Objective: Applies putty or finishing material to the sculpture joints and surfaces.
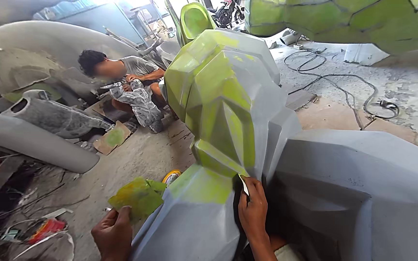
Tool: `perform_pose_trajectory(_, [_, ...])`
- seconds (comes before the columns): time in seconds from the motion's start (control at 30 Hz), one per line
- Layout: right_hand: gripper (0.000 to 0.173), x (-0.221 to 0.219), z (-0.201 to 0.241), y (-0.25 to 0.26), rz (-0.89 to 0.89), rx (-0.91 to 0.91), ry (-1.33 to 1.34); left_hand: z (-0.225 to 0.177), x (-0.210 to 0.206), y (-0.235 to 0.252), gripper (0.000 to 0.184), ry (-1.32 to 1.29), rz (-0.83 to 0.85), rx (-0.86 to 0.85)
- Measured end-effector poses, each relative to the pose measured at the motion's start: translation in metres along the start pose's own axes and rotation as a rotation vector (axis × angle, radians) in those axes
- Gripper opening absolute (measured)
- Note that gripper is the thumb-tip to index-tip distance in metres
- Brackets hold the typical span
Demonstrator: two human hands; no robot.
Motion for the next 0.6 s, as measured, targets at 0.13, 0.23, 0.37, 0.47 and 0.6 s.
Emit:
perform_pose_trajectory(0.13, [0.033, 0.008, 0.007, 0.021, -0.003, 0.027, -0.090, 0.003, 0.002, 0.001, 0.020, -0.022, -0.023, 0.000])
perform_pose_trajectory(0.23, [0.029, 0.003, 0.018, 0.042, 0.122, -0.002, -0.276, 0.003, 0.002, 0.000, 0.020, -0.021, -0.016, 0.004])
perform_pose_trajectory(0.37, [0.025, -0.001, 0.029, 0.060, 0.329, -0.058, -0.379, 0.003, 0.001, 0.001, 0.021, -0.014, -0.023, 0.005])
perform_pose_trajectory(0.47, [0.026, 0.001, 0.030, 0.061, 0.432, -0.061, -0.365, -0.001, 0.000, -0.001, 0.019, -0.008, -0.003, 0.007])
perform_pose_trajectory(0.6, [0.029, 0.005, 0.026, 0.047, 0.380, 0.045, -0.291, 0.000, 0.000, -0.001, 0.021, -0.026, -0.009, -0.003])
Point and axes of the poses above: each hand's wrist, its own y-axis towards the middle knuckle, its own x-axis out of the back of the hand, z = x × y, the point moved 5 cm from there along y, towards the middle knuckle, and after that the axes turned 6 degrees about x, right-handed, at the moved point
